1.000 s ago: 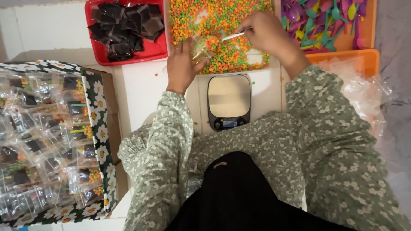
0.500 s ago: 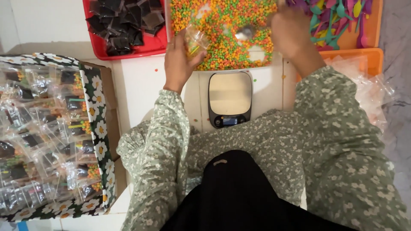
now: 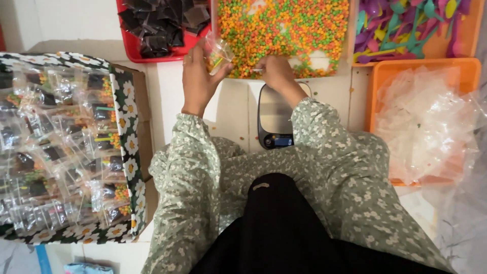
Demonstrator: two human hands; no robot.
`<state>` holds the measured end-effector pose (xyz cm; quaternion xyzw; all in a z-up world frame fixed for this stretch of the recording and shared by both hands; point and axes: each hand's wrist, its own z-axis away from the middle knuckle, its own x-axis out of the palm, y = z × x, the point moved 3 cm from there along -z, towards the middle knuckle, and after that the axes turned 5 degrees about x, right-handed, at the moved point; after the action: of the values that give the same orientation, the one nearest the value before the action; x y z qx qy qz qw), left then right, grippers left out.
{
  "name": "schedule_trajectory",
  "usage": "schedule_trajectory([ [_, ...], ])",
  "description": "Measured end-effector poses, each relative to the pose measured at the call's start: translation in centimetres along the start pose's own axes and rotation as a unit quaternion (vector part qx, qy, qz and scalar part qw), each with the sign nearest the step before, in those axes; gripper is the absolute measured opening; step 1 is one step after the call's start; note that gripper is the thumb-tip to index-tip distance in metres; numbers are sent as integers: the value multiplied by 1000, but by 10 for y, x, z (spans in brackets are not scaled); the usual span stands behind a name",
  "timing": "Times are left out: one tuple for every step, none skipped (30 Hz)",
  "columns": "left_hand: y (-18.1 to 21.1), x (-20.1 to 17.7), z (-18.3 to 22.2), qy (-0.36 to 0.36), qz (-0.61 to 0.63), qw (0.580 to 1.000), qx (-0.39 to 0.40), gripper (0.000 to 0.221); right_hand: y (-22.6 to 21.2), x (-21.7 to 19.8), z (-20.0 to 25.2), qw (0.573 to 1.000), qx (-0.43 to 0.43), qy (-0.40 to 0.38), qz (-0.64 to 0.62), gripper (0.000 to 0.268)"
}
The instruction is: Scooping small candies into plastic bags, weighing them on a digital scale, and sealing them.
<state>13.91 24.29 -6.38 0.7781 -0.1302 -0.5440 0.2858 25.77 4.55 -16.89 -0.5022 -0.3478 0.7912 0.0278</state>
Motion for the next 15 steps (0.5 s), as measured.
schedule_trajectory([
  [-3, -5, 2, 1, -2, 1000, -3, 80, -1, -4, 0, 1000, -2, -2, 0, 33],
  [-6, -9, 4, -3, 8, 1000, -6, 82, -1, -7, -1, 999, 17, -14, -24, 32],
  [-7, -12, 3, -6, 20, 1000, -7, 84, 0, -13, -2, 998, 37, -23, -46, 32],
  [-9, -14, 3, -5, 20, 1000, -7, 84, 5, -15, -4, 998, 36, -23, -45, 32],
  [-9, -14, 3, -2, 14, 1000, 5, 84, 11, -18, -5, 999, 18, -3, -48, 33],
  [-9, -14, 4, 1, 7, 1000, 17, 84, 17, -22, -5, 999, -1, 16, -50, 33],
  [-8, -13, 2, 1, 10, 1000, 19, 84, 16, -34, -3, 999, 1, 18, -49, 33],
  [-6, -11, 1, -5, 14, 1000, 18, 81, 15, -45, -1, 999, -3, 18, -42, 31],
  [-4, -10, 0, -10, 19, 1000, 17, 79, 13, -57, 2, 999, -8, 18, -35, 29],
  [-4, -6, 0, -10, 21, 1000, 19, 79, 18, -66, 0, 999, -6, 19, -34, 29],
  [-3, -2, -2, -18, 13, 1000, 22, 80, 21, -77, -1, 999, -31, 40, -10, 28],
  [-2, 2, -4, -26, 4, 999, 25, 80, 25, -89, -1, 997, -56, 60, 13, 27],
  [2, 4, -5, -26, 6, 999, 27, 80, 22, -105, 2, 996, -55, 62, 14, 27],
  [5, 7, -7, -30, -5, 999, 29, 81, 18, -121, 6, 994, -83, 75, 6, 27],
  [8, 9, -8, -35, -15, 999, 31, 83, 13, -138, 10, 990, -111, 87, -3, 28],
])
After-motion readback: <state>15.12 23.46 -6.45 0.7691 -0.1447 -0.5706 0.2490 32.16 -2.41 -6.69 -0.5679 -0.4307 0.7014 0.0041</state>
